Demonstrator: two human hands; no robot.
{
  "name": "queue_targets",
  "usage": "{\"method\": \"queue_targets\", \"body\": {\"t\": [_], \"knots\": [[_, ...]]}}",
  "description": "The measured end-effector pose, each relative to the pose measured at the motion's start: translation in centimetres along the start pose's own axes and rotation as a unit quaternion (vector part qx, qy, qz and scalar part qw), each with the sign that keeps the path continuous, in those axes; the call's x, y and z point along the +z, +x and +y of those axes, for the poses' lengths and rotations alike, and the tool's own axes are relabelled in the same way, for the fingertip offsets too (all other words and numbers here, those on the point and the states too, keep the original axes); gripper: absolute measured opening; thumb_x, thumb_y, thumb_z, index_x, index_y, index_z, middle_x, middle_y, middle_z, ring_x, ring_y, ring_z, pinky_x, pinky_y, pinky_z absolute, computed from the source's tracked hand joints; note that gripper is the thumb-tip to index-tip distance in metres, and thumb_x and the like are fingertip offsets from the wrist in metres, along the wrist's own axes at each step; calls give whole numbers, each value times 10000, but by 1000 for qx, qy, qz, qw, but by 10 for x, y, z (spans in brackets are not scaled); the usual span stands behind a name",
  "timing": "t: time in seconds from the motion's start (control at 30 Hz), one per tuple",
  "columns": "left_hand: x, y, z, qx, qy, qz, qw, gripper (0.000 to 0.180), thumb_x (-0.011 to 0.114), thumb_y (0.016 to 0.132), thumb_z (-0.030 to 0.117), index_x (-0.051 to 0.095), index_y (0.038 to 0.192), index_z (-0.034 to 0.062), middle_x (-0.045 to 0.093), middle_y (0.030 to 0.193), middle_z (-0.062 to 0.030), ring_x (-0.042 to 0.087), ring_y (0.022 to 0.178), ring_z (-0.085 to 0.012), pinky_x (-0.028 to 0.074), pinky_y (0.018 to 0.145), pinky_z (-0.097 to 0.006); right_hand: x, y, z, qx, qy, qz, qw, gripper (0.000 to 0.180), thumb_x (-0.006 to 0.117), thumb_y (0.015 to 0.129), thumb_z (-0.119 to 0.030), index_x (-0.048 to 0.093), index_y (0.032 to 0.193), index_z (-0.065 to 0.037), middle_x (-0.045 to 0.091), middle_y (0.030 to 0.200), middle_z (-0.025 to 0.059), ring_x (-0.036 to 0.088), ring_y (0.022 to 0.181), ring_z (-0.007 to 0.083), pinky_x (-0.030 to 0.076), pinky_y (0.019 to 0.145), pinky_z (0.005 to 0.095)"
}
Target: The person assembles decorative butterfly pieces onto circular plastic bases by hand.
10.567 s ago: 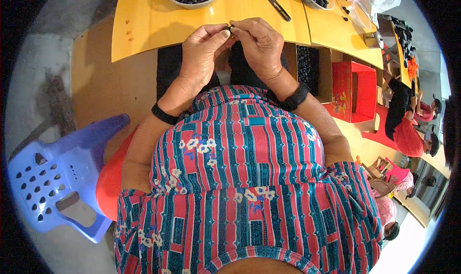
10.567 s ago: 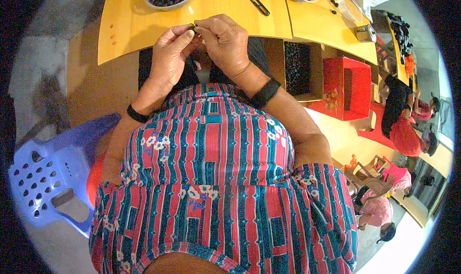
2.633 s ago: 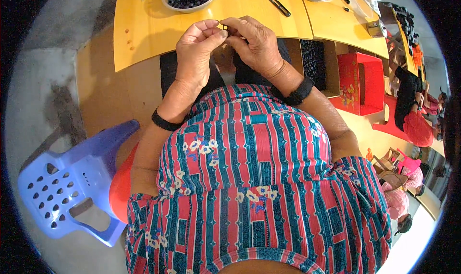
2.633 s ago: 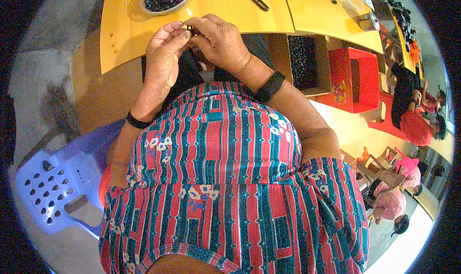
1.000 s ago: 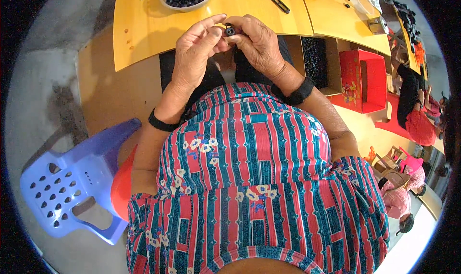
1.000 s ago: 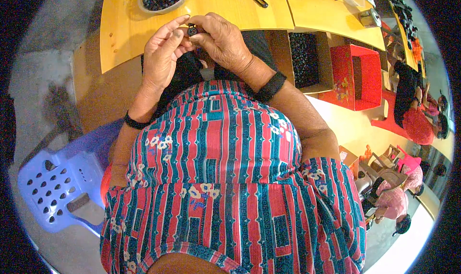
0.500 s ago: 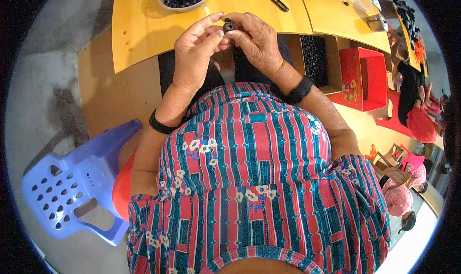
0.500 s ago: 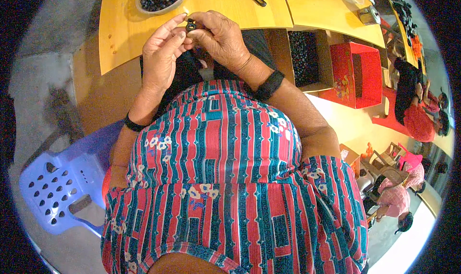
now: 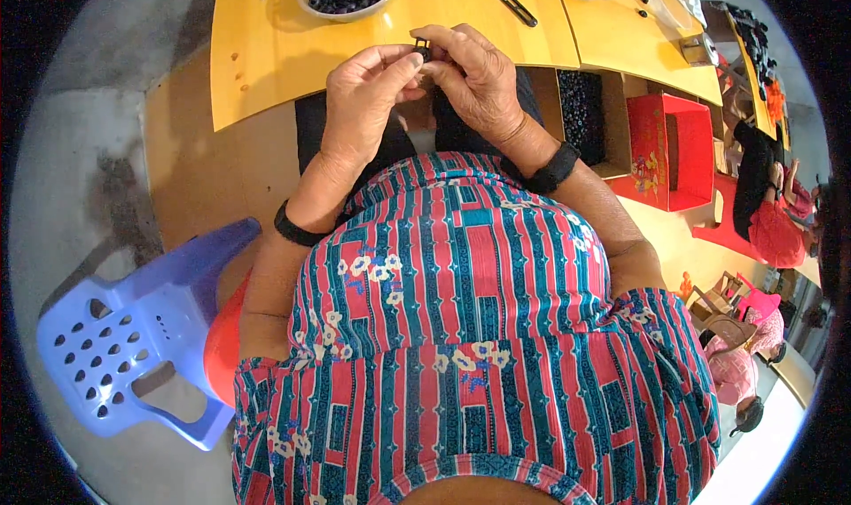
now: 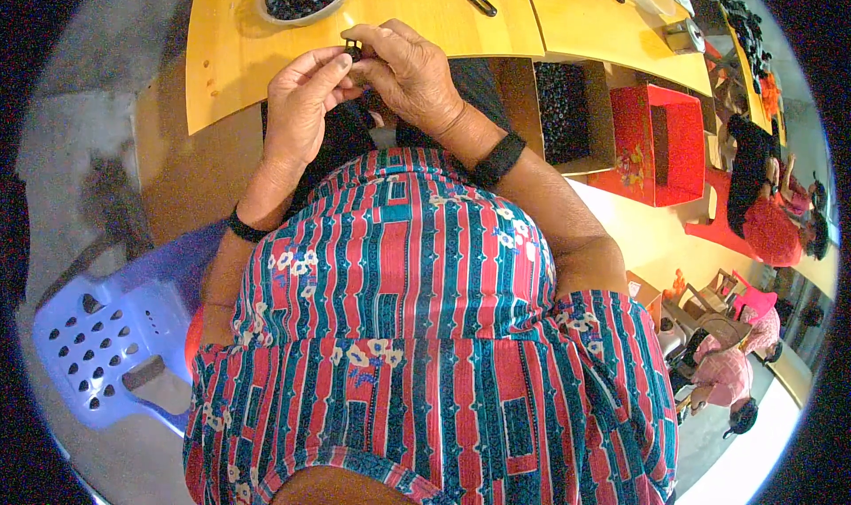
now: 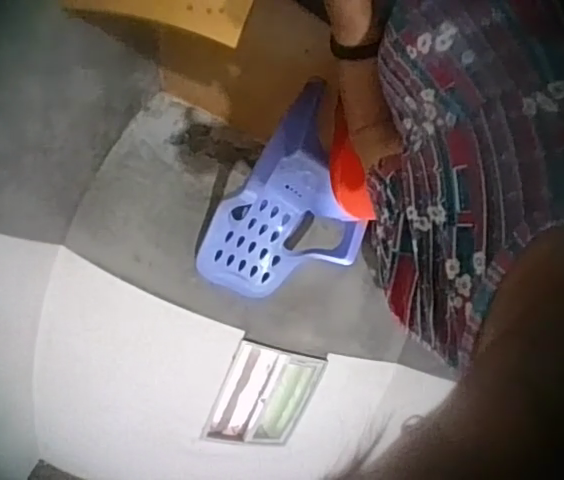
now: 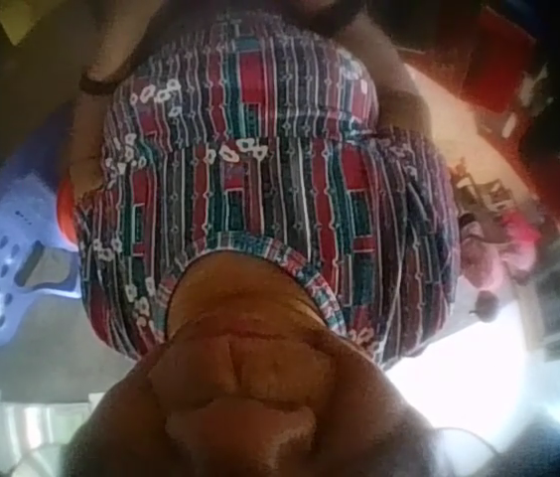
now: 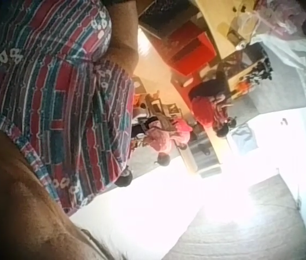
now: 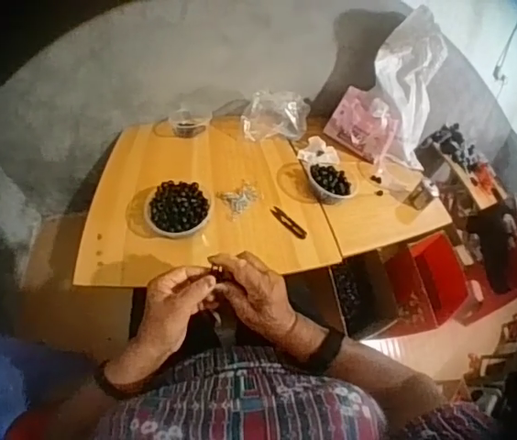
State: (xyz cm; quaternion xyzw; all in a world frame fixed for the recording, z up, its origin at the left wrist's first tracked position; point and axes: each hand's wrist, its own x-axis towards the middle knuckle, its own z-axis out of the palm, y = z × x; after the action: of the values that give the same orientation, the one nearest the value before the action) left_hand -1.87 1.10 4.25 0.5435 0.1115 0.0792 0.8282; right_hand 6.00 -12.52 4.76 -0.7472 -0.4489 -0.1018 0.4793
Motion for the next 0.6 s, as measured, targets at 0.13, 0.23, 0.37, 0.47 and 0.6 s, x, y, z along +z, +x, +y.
{"method": "queue_targets", "body": {"t": [0.13,0.23,0.37,0.47,0.6], "knots": [[-2,2,-5,28,34,1,999,196,606,851,113,601,977,-37,629,811,-56,594,702,-87,514,639,-219,-1,1,-1,1,-4,-12,1000,321,667,731,-79,587,1042,-76,566,782,102,591,681,261,489,601,311],[-1,2,-5,49,73,6,996,177,599,857,117,604,954,-31,631,793,-48,595,684,-80,512,641,-219,-2,1,1,-1,13,-11,1000,287,652,741,-62,607,1024,-68,576,793,98,598,688,248,492,606,302],[-1,2,-8,80,102,12,991,148,598,853,105,604,925,-25,632,785,-38,594,679,-76,498,631,-211,-2,3,5,26,90,-1,996,186,617,771,-39,645,955,-48,591,792,109,605,692,229,492,608,289],[-2,1,-7,118,171,18,978,142,611,839,93,596,910,-29,636,782,-40,592,681,-78,488,628,-217,-2,6,7,51,127,3,991,113,608,787,-45,667,882,-37,601,774,112,610,696,204,495,601,274],[3,-3,2,189,279,32,941,142,633,812,78,583,889,-30,639,775,-61,595,685,-94,485,629,-240,-6,7,4,99,167,-5,981,88,624,791,-68,674,846,-20,613,769,83,607,681,153,495,591,254]]}}
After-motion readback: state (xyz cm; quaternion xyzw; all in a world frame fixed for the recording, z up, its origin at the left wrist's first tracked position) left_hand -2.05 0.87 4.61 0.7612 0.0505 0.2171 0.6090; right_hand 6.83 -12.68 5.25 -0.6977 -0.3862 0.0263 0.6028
